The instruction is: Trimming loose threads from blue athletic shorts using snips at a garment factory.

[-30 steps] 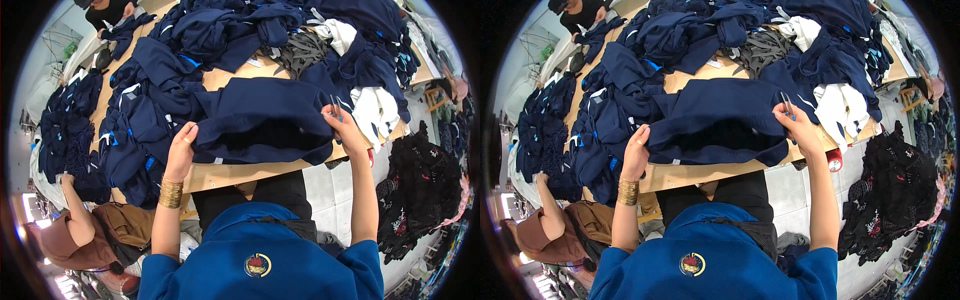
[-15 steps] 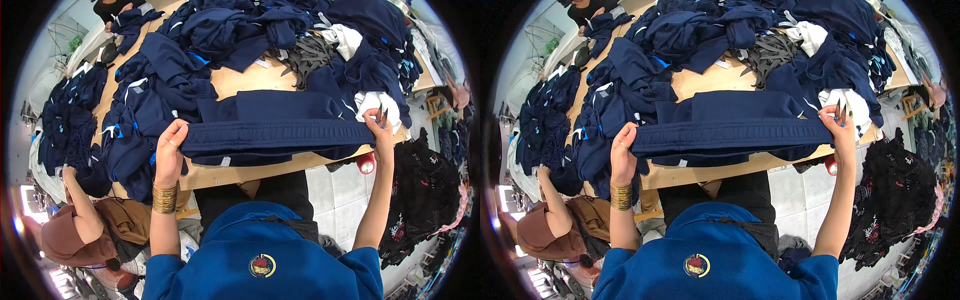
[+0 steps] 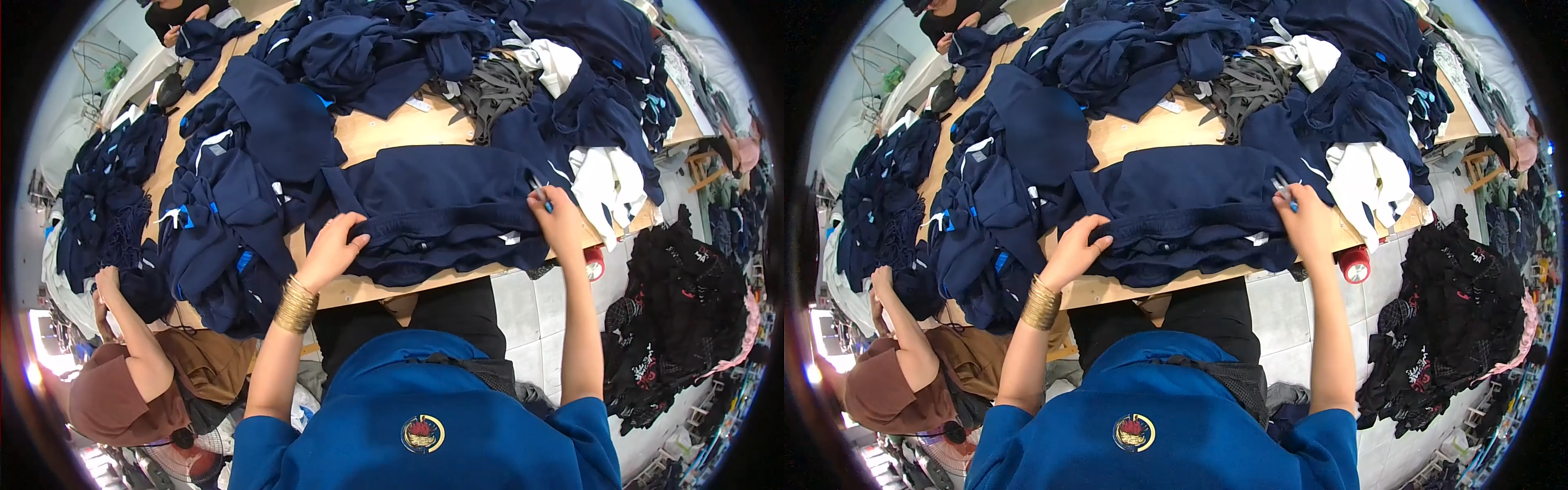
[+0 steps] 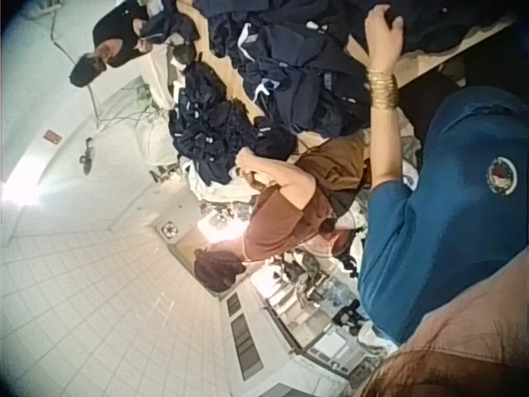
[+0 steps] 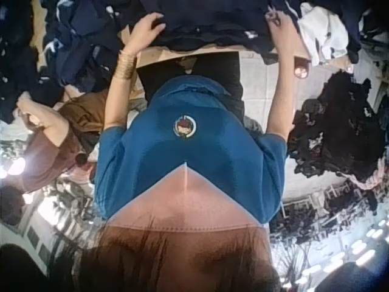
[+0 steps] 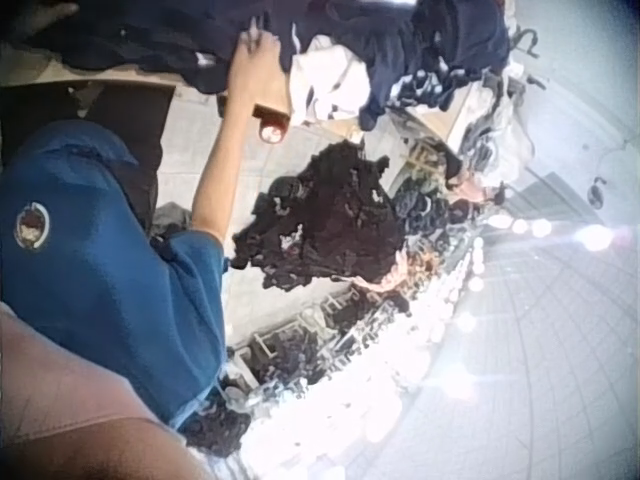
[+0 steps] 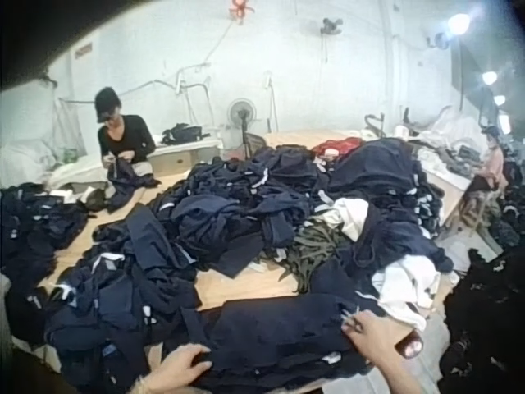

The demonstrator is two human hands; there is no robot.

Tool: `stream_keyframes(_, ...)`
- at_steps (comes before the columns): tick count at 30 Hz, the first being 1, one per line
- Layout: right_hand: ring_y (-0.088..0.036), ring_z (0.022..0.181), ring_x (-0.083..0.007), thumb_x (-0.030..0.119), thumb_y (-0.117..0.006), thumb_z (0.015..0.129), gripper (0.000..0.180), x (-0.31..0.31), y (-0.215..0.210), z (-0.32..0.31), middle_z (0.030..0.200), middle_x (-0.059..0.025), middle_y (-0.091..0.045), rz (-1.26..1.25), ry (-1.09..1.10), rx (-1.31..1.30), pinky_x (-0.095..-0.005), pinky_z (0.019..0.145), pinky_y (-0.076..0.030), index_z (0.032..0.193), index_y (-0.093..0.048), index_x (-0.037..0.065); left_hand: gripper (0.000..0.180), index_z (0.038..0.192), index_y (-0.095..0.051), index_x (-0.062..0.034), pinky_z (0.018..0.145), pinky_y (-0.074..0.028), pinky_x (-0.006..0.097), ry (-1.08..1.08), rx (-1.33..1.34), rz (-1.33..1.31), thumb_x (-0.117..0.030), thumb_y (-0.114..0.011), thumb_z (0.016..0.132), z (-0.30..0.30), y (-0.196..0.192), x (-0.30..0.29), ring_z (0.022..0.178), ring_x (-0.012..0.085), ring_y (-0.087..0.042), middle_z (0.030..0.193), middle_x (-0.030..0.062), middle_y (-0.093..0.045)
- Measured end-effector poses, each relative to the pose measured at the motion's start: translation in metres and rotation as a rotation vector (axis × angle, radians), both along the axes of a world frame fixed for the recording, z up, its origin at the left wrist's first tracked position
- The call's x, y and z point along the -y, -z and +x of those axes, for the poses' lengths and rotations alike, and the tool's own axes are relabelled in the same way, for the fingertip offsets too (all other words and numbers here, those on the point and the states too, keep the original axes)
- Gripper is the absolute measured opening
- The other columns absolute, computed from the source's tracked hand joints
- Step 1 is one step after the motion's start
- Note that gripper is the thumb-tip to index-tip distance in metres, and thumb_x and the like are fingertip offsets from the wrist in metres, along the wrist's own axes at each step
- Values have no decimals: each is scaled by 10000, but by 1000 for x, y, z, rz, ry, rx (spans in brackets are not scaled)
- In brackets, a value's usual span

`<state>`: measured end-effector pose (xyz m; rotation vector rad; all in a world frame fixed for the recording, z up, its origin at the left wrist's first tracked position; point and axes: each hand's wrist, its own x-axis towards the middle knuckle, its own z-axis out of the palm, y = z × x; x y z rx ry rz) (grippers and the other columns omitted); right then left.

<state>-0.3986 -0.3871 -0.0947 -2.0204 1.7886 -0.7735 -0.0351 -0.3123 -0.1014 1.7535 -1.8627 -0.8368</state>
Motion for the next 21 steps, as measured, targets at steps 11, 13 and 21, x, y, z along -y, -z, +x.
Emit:
stream_keyframes(11, -581, 771, -332, -11, -600, 767, 147, -50, -23, 76, 851, -135, -544, -23, -253, 285, -357, 664, -461, 909, -571, 15, 202, 925, -645, -49, 765, -442, 331, 167, -167, 215, -211, -653, 804, -29, 10, 39, 846, 238, -576, 866, 96, -616)
stream_keyframes(13, -580, 754, -322, 21, -605, 790, 125, -56, -18, 75, 820, -141, -551, 45, -255, 332, -347, 654, -457, 911, -577, 3, 185, 889, -648, -36, 720, -467, 312, 202, -119, 129, -194, -662, 795, -29, 11, 37, 777, 216, -596, 813, 93, -625)
stream_keyframes(21, -551, 761, -260, 167, -669, 789, 350, -76, -37, 74, 872, -126, -568, 217, -170, 345, -337, 706, -446, 1087, -543, 33, 176, 942, -620, -5, 727, -443, 242, 223, -425, 234, -144, -617, 833, -27, -39, 25, 760, 94, -557, 842, 42, -633)
